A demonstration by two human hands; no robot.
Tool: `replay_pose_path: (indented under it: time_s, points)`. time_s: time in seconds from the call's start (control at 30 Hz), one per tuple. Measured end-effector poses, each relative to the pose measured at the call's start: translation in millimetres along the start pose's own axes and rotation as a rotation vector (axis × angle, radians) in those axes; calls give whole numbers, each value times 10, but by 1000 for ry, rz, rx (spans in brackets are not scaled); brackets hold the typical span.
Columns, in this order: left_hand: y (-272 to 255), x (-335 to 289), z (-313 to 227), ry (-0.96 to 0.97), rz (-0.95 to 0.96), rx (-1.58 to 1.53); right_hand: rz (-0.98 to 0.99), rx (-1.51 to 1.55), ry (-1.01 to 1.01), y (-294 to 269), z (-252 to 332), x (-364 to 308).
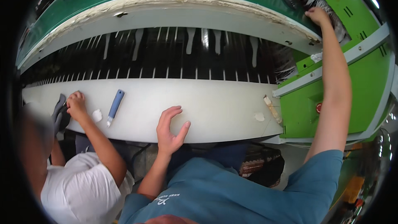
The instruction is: The person assembles footwear by attaching black insoles to green shoe uppers on a conveyor belt. They pick up an insole, align it with the upper, press it into place, and then place the assembled shoe onto the moving belt. This process is repeated for multiple pairs of shoes.
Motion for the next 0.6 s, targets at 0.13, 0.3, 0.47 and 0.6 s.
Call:
replay_pose_path:
  time_s: [0.13,0.3,0.47,0.6]
  points:
    - [-28,6,1,36,-7,101,-71,109,-323,-192,1594,-215]
    - [16,311,47,-34,26,65,-202,312,-510,-640,3279,-825]
    - [-475,1320,506,-90,-233,16,-362,164,-362,-1031,3165,-1289]
    - [-1124,2321,1276,-142,-472,423,-362,103,-184,-658,2355,-1354]
Point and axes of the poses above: each hand's wrist, its own x-axis towards the middle knuckle, its own y-axis out of the palm, z = x × y, the point moved 7 cm from there along x, towards the middle knuckle, and after that the axes turned 4 degrees about -z, right-handed, at the moved point
